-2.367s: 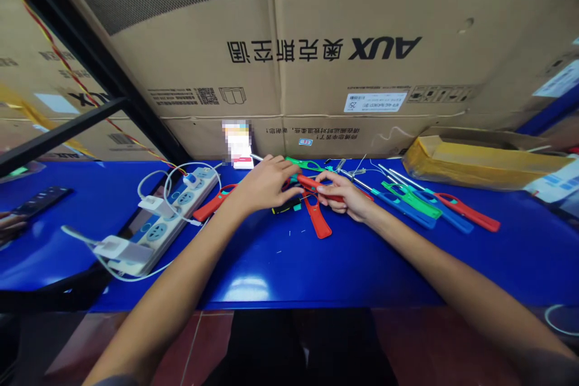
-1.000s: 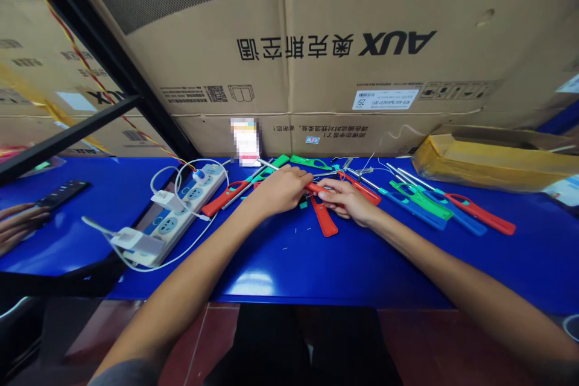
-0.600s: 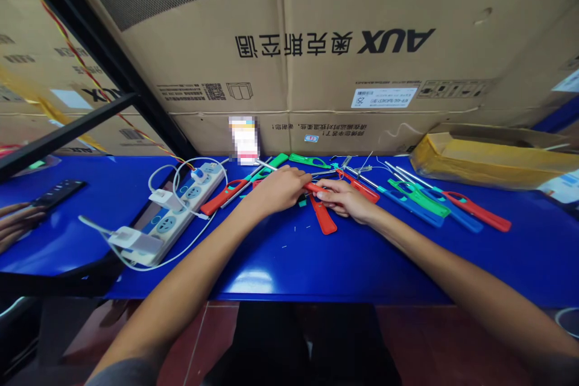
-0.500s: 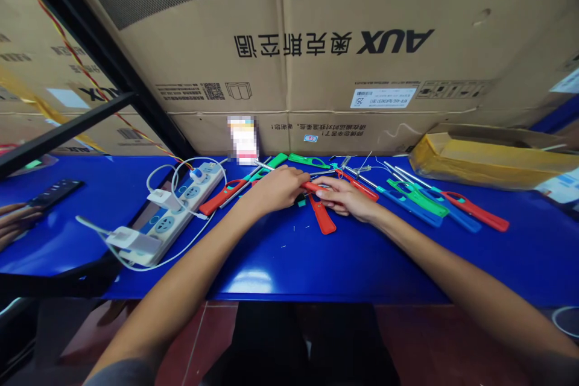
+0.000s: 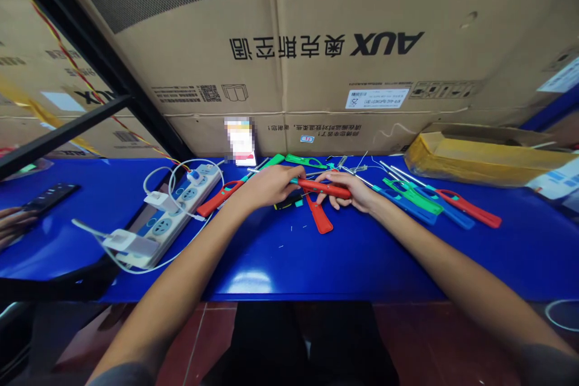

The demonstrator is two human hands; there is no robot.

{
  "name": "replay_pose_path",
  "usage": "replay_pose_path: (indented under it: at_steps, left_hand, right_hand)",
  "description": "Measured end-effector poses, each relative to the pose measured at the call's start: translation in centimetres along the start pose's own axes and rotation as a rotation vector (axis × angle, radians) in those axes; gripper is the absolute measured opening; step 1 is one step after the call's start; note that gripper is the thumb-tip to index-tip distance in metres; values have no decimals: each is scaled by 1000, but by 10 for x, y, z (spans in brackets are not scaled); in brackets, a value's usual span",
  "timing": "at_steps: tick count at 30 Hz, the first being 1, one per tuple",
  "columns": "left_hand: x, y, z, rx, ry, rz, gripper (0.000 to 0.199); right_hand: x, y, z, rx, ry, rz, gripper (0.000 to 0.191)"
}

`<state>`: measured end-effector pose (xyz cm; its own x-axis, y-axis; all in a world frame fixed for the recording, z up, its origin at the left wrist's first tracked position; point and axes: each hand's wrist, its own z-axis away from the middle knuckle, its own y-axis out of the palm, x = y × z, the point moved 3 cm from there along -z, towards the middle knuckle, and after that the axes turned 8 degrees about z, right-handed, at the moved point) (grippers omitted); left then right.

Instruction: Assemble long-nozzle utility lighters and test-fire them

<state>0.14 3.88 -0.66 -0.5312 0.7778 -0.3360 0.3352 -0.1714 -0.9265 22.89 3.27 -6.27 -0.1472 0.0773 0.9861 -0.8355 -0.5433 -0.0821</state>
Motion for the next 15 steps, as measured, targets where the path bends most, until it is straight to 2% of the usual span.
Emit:
replay_pose_path:
  at_steps: [4,6,9,12,15]
  left_hand:
    - [3,-1,0,6,-51,-38,18]
    - [2,-1,0,8,-52,-62,18]
    - [-3,-1,1,7,-19,-91,19]
    - [-5,-2,2,8,5,-90,22]
    - [-6,-3,2,17,11,-70,23]
  right_hand:
    - [3,-11,-2,-55,-99,94,41]
    - [4,-12,0,4,-103,108,44]
    - [1,-10,4,145,-14,-3,54]
    - [-4,-8,8,237,79,-155,54]
    - [-7,-8,10,309,87,-225,52]
